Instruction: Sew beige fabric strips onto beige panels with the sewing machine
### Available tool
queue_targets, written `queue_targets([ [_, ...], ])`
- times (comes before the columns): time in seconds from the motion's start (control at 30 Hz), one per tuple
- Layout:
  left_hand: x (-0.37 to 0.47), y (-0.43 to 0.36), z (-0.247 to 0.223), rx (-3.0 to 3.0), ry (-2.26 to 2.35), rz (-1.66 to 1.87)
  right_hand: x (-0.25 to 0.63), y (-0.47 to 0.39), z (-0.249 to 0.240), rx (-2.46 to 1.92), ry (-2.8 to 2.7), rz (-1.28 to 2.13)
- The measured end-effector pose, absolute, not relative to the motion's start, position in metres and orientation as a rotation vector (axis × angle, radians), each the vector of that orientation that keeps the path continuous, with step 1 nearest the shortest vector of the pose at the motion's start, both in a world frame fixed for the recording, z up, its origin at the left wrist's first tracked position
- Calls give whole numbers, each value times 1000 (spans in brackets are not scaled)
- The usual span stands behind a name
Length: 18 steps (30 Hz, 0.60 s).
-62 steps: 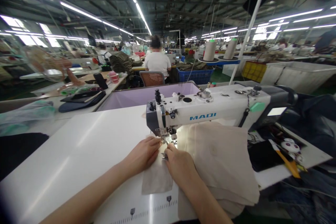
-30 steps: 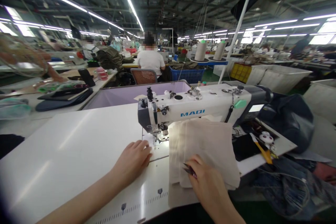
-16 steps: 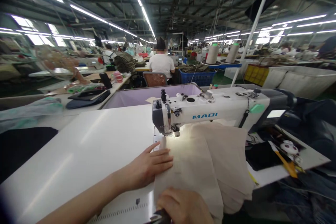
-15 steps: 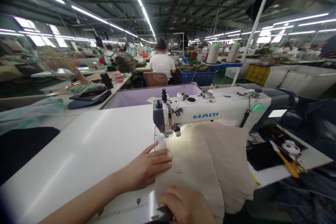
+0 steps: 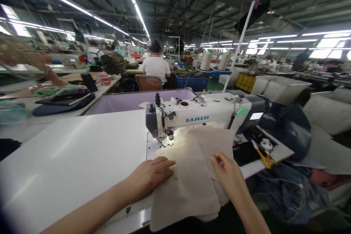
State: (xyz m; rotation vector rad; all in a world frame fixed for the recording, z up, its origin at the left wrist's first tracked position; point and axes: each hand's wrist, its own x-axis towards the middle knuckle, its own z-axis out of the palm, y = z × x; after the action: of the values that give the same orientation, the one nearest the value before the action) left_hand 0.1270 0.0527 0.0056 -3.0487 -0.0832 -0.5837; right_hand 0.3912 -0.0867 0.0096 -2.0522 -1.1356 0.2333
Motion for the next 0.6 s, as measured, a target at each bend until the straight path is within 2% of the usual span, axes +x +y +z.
queue_targets([
  [0.1,119,50,7,-3029,-87,-505,399,-70,6,-2106,-1194,456],
  [0.27,113,46,5,-3049,-151,-443,390,-48,3,-2072,-1239,539],
  [0.6,72,42,15,-3017,-214,-665,414,-43,30,-2050,-1313,365],
])
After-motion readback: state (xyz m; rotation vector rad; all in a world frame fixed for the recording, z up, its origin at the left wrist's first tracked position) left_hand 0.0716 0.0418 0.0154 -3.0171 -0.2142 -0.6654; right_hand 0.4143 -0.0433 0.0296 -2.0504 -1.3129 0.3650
